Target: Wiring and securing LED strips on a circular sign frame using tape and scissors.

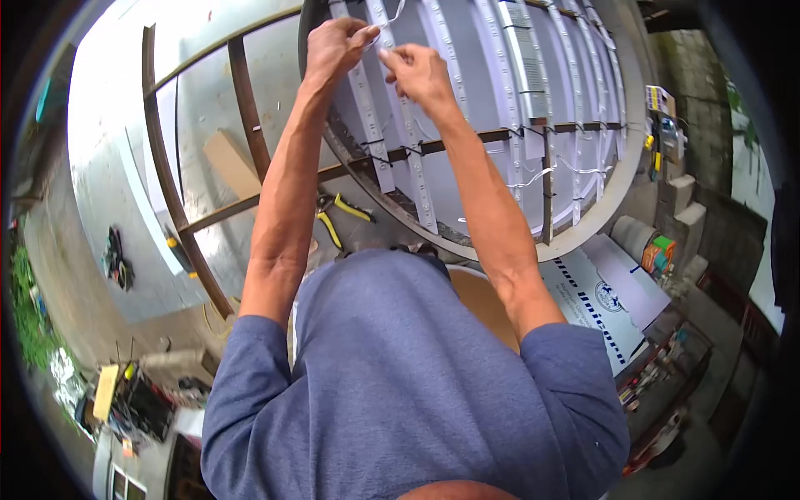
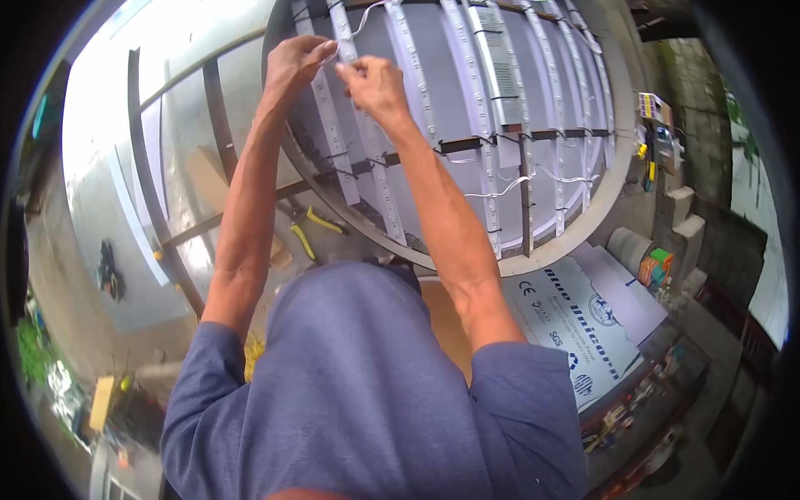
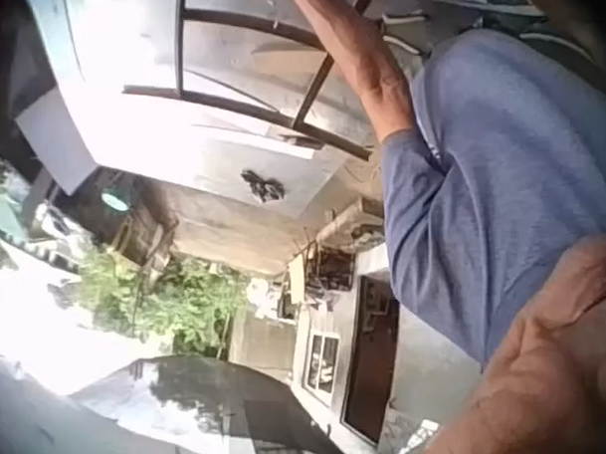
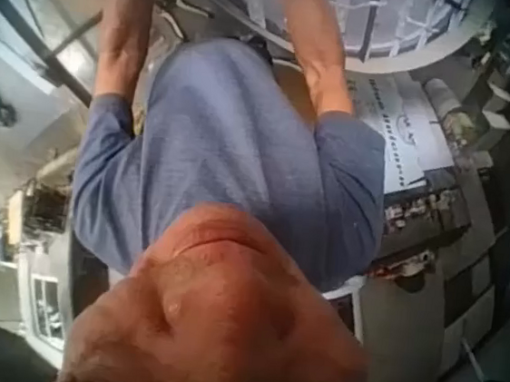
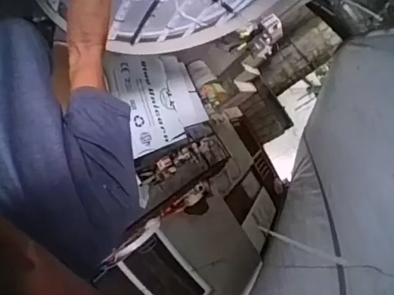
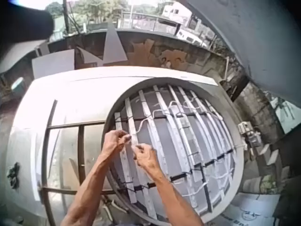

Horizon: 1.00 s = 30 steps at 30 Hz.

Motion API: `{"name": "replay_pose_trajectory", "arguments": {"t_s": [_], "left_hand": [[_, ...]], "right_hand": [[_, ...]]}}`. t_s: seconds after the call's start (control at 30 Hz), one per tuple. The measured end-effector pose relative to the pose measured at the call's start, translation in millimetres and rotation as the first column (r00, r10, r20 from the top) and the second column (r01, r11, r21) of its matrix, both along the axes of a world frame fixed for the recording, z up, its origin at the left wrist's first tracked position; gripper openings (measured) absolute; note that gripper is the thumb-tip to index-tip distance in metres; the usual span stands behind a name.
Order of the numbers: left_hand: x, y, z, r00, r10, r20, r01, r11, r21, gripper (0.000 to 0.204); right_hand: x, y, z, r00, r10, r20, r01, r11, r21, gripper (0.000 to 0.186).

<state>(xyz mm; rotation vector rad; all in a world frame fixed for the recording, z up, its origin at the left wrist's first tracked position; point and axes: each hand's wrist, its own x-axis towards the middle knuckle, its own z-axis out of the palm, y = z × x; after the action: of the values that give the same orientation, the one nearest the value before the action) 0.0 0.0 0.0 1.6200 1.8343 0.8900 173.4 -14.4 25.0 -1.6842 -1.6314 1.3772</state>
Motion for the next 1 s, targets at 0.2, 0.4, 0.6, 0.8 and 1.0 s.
{"name": "replay_pose_trajectory", "arguments": {"t_s": [0.2, 0.4, 0.6, 0.8, 1.0], "left_hand": [[12, -39, 4, 0.941, 0.215, 0.262, -0.274, 0.937, 0.216, 0.038], [42, -119, 59, 0.947, 0.246, 0.207, -0.248, 0.969, -0.017, 0.037], [117, -182, 67, 0.952, 0.071, 0.297, -0.086, 0.996, 0.037, 0.039], [207, -214, 54, 0.961, 0.065, 0.267, -0.081, 0.995, 0.051, 0.023], [320, -229, 57, 0.943, 0.223, 0.247, -0.236, 0.972, 0.021, 0.018]], "right_hand": [[102, -96, 65, 0.942, -0.202, -0.268, 0.243, 0.962, 0.128, 0.023], [237, -181, 78, 0.827, -0.502, -0.255, 0.557, 0.794, 0.243, 0.027], [381, -213, 59, 0.538, -0.715, -0.446, 0.841, 0.494, 0.223, 0.030], [581, -188, -1, 0.370, -0.849, -0.378, 0.928, 0.352, 0.119, 0.021], [719, -123, -52, 0.456, -0.856, -0.245, 0.890, 0.439, 0.122, 0.019]]}}
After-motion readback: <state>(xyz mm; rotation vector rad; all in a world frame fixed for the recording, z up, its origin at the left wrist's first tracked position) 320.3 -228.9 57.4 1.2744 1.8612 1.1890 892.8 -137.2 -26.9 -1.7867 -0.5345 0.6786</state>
